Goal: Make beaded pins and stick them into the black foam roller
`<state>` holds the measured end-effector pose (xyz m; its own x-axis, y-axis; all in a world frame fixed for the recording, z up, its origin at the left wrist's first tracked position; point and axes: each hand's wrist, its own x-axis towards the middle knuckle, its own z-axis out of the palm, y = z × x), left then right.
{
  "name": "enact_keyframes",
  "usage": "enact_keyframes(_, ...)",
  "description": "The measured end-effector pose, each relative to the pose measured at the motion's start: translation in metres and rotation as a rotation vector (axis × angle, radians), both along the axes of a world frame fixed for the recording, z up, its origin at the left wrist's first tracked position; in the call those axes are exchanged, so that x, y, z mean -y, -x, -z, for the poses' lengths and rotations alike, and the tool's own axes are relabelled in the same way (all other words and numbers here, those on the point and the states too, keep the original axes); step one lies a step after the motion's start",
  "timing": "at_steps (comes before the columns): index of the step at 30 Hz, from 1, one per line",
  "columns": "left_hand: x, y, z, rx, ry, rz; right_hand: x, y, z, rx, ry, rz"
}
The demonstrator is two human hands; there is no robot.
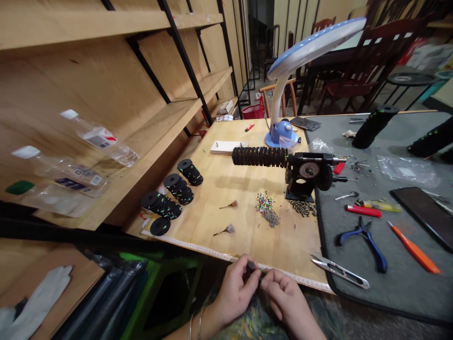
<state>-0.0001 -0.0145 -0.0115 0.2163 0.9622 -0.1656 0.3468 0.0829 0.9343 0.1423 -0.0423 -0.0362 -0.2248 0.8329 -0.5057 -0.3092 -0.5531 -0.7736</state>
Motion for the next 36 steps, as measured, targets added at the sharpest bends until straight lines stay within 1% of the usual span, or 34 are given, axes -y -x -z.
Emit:
enact_keyframes(5,0.000,0.000,-0.008,-0.015,-0.020,0.007,-0.001,-0.001,0.004,0.026,-0.007,0.009)
enact_keyframes(10,0.000,0.002,-0.013,-0.047,-0.040,0.049,-0.001,0.000,0.007,0.077,-0.041,0.022)
enact_keyframes(19,0.003,0.003,-0.010,-0.088,-0.068,0.115,-0.007,0.001,-0.011,0.120,-0.033,0.043)
enact_keyframes(24,0.003,0.002,-0.010,-0.051,-0.054,0.138,-0.008,0.000,-0.013,0.124,-0.053,0.066)
enact_keyframes(29,0.003,0.001,-0.008,-0.008,-0.002,0.107,-0.009,-0.002,-0.009,0.081,-0.020,0.096)
enact_keyframes(33,0.003,-0.001,-0.004,0.040,0.091,0.074,-0.009,-0.005,-0.007,0.052,-0.007,0.169)
enact_keyframes(36,0.003,-0.002,-0.004,0.093,0.142,0.055,-0.009,-0.006,-0.007,0.044,-0.011,0.180)
